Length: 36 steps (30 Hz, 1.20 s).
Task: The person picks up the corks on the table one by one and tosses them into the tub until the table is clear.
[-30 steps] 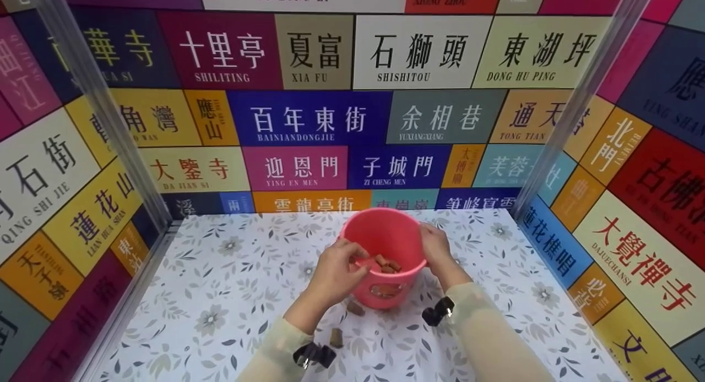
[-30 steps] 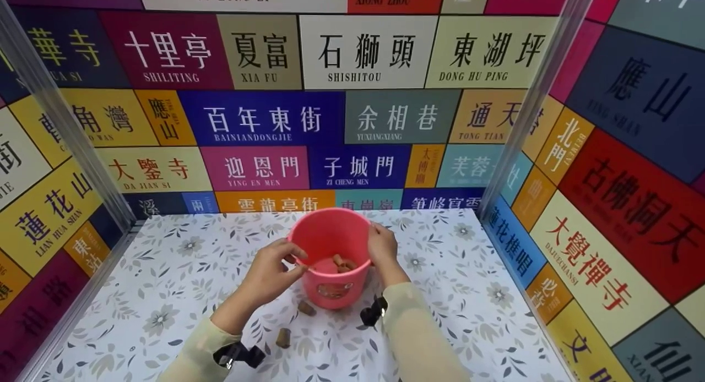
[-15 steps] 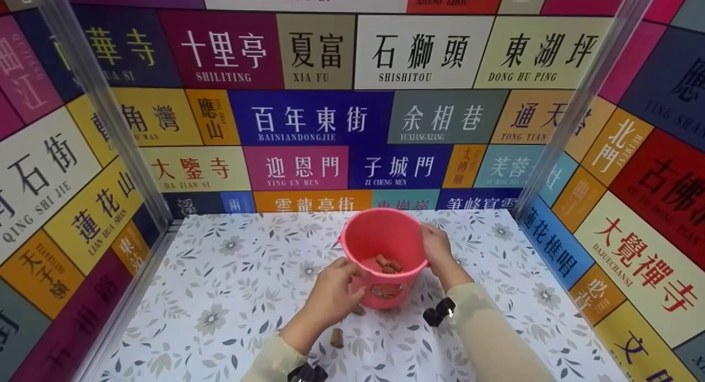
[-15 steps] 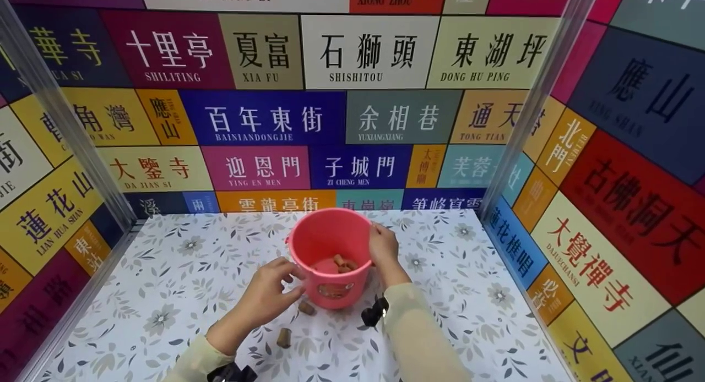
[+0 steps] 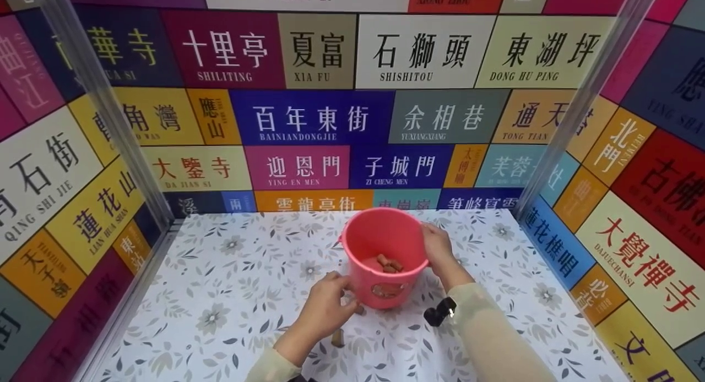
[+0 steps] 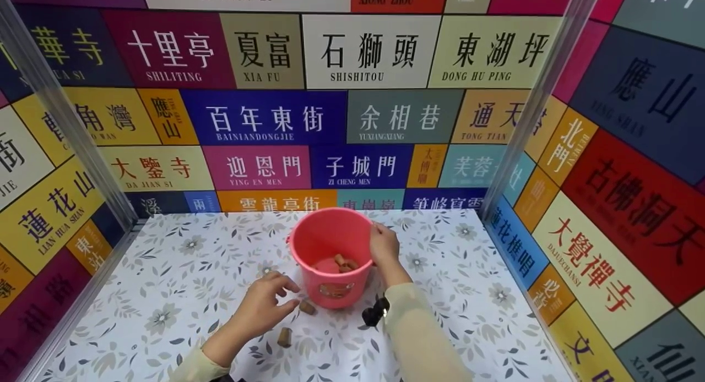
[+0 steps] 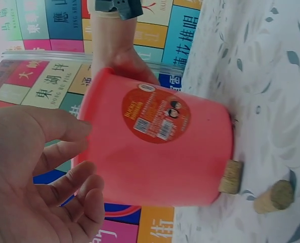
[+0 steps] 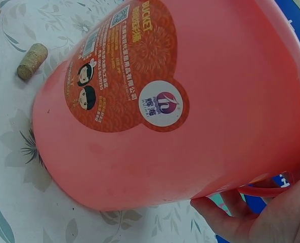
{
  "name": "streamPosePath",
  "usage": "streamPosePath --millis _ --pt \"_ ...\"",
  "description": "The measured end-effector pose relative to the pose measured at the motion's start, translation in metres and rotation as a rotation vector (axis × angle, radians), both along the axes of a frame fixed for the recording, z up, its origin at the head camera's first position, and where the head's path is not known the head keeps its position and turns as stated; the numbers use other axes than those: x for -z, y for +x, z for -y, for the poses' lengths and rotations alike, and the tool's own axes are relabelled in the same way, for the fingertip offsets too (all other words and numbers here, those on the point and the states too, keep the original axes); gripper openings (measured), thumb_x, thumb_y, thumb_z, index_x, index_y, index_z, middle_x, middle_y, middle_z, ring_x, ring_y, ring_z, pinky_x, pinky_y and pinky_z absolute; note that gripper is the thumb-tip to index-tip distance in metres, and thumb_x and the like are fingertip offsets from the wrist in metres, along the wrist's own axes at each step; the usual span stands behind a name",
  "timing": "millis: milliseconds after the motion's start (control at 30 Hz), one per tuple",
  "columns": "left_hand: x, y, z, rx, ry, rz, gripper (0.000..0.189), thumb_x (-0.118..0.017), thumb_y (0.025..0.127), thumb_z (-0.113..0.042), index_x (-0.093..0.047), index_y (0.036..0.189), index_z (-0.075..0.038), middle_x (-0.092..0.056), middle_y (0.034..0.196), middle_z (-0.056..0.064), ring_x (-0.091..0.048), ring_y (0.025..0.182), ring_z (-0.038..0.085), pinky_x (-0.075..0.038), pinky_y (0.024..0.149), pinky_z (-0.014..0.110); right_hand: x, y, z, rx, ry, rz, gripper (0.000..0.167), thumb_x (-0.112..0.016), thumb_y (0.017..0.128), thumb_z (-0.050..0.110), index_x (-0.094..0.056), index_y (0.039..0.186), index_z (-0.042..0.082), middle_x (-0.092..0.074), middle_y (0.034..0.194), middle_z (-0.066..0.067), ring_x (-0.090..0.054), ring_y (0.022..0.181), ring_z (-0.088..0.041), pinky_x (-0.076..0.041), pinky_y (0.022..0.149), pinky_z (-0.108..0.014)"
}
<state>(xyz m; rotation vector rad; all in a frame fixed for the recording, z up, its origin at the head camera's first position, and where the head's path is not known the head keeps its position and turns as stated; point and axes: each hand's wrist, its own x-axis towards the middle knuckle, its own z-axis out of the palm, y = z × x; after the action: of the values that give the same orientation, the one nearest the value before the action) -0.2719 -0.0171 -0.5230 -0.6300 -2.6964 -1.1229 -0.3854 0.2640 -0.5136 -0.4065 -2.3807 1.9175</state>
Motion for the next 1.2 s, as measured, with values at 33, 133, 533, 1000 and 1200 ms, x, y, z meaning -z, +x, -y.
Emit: streamPosePath --millis 33,133,533,1000,1200 --pt "0.002 0.0 0.001 -0.003 -0.003 0.008 0.013 -0.082 0.083 -0.015 -0.075 0.094 -0.017 -0.067 0.092 -0.001 -0.064 0.085 0.017 -0.054 0.076 0.03 0.0 0.0 0.0 -0.001 -0.004 -0.005 0.045 -0.043 0.113 0.033 -0.066 0.143 0.009 -0.068 0.135 -0.023 -0.067 0.118 -0.036 -0.058 0.1 -0.048" --pt "0.007 0.0 0.004 -0.008 0.003 0.038 0.016 -0.085 0.082 -0.02 -0.076 0.095 -0.017 -0.069 0.094 0.002 -0.064 0.085 0.018 -0.054 0.077 0.031 0.0 -0.001 0.001 0.003 -0.009 -0.018 0.044 -0.043 0.113 0.032 -0.067 0.142 0.008 -0.068 0.133 -0.025 -0.068 0.116 -0.036 -0.058 0.098 -0.048" --pt "0.027 0.002 0.01 -0.012 -0.013 0.053 0.005 -0.08 0.087 -0.019 -0.076 0.09 -0.019 -0.068 0.091 -0.001 -0.062 0.082 0.017 -0.051 0.075 0.03 -0.001 -0.001 0.0 0.001 0.007 -0.003 0.046 -0.044 0.113 0.037 -0.064 0.146 0.012 -0.068 0.139 -0.019 -0.068 0.12 -0.032 -0.057 0.102 -0.046" --pt "0.051 0.006 0.009 -0.004 -0.051 0.124 0.016 -0.08 0.081 -0.012 -0.078 0.095 -0.018 -0.071 0.095 0.005 -0.057 0.08 0.014 -0.049 0.075 0.034 0.001 0.0 0.0 -0.016 -0.007 0.012 0.047 -0.04 0.114 0.034 -0.061 0.149 0.01 -0.065 0.143 -0.021 -0.065 0.127 -0.035 -0.055 0.106 -0.048" --pt "0.059 0.009 0.01 -0.017 -0.062 0.079 0.017 -0.082 0.078 -0.012 -0.073 0.092 -0.007 -0.068 0.09 0.009 -0.056 0.076 0.015 -0.05 0.073 0.036 -0.001 0.0 -0.001 -0.032 -0.005 0.023 0.048 -0.037 0.115 0.033 -0.058 0.152 0.01 -0.061 0.148 -0.021 -0.061 0.133 -0.038 -0.052 0.112 -0.051"
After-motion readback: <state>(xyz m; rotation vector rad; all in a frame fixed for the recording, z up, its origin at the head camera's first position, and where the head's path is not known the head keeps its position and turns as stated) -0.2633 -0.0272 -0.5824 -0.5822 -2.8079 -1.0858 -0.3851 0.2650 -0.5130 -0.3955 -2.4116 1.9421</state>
